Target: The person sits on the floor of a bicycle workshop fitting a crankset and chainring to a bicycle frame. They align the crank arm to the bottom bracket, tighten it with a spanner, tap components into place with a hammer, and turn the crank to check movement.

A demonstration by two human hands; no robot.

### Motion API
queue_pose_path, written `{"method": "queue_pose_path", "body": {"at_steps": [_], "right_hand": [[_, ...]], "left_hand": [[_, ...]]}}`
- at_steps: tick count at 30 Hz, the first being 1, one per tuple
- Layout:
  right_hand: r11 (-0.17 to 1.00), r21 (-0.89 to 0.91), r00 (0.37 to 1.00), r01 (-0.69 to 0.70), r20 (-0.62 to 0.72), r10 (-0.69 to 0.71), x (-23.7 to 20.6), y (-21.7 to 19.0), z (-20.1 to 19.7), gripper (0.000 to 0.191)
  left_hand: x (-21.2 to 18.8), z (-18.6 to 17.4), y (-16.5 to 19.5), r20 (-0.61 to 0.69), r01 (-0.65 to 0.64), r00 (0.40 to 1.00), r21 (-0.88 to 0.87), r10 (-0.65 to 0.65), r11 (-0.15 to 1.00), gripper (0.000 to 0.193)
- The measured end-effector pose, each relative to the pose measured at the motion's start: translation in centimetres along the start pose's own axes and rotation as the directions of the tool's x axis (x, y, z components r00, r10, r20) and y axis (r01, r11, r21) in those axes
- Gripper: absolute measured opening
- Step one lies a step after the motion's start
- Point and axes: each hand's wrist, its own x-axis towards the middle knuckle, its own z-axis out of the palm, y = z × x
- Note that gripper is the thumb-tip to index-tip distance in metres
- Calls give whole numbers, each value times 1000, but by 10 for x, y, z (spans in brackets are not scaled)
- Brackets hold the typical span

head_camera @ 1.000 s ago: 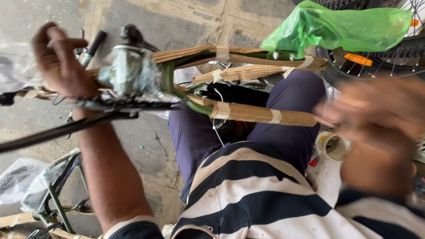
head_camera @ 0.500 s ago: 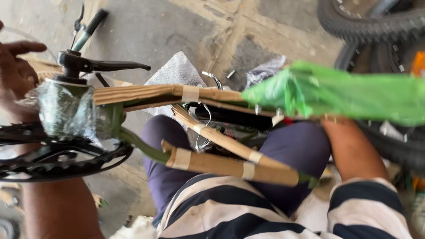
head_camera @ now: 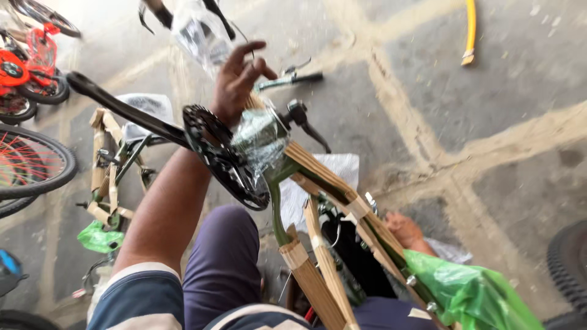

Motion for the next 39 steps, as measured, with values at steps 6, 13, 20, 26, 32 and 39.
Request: {"method": "queue_pose_path", "body": {"at_steps": [6, 13, 20, 26, 32, 39], "right_hand": [[928, 223, 952, -298, -4, 306, -66, -3, 4, 42], [439, 738, 459, -512, -197, 866, -167, -29, 46, 36], [513, 854, -473, 82, -420, 775, -253, -152, 27, 30], [624, 769, -581, 139, -447, 680, -281, -308, -27, 25], [699, 705, -232, 124, -664, 711, -216, -371, -131, 20], [957, 287, 331, 25, -906, 263, -61, -337, -211, 12]], "left_hand": [[8, 5, 33, -63, 190, 980, -30, -191, 981, 57], [7, -9, 40, 69, 141, 988, -18, -140, 990, 49], [15, -30, 67, 403, 146, 911, -134, -80, 980, 44], [29, -31, 110, 758, 16, 652, -20, 5, 1000, 55], [26, -15, 118, 798, 5, 602, 3, -6, 1000, 55], [17, -10, 111, 802, 118, 594, -161, 60, 980, 41]]}}
